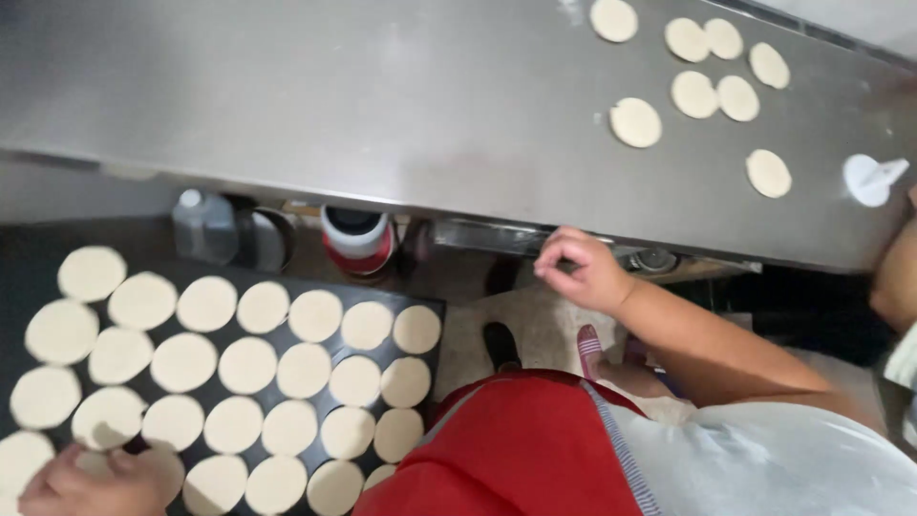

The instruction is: Flattening dough balls using a press and arranging them on a baking tray

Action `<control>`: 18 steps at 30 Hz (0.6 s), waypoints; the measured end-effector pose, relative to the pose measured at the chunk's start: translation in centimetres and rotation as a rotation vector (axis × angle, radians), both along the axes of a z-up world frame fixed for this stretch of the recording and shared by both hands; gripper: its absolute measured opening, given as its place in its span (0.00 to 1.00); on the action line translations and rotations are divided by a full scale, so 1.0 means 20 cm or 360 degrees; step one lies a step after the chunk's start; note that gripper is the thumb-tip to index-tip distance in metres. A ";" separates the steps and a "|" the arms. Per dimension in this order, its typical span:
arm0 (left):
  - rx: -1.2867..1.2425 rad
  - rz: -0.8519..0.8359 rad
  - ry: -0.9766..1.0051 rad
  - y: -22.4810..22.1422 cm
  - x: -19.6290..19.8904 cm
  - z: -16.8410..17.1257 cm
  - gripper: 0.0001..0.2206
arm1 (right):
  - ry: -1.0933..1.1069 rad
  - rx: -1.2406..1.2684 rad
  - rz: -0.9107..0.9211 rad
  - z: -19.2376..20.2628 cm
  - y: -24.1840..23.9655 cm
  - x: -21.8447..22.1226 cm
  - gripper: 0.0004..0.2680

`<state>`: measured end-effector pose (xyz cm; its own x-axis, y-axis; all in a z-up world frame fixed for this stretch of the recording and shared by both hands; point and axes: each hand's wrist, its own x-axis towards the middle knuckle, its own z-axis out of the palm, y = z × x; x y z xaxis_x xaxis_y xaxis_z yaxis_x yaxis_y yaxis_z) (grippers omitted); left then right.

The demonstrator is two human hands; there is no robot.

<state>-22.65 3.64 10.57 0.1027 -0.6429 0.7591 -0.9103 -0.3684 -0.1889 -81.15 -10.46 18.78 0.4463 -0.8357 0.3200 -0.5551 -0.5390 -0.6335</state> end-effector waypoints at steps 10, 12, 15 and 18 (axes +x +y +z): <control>0.0080 -0.1136 0.0939 -0.51 -1.15 0.07 0.15 | 0.0525 0.0163 -0.1764 0.20 -0.27 -1.87 0.17; 0.0419 -0.1352 0.1239 -0.76 -1.48 0.22 0.11 | 0.0568 0.1024 -0.1913 0.22 -0.34 -2.03 0.30; 0.0617 -0.1838 0.1133 -1.14 -2.16 0.53 0.14 | 0.0627 0.0872 -0.1573 0.28 -0.33 -2.03 0.25; 0.1083 -0.1881 0.1042 -1.43 -2.74 0.61 0.18 | 0.0720 0.1138 -0.1286 0.54 -0.30 -1.93 0.23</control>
<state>-77.46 -24.99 22.67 -0.5171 -0.7945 0.3183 -0.6001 0.6018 0.5270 -119.65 -16.50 29.55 -0.3445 -0.8539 -0.3900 -0.8259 0.4732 -0.3065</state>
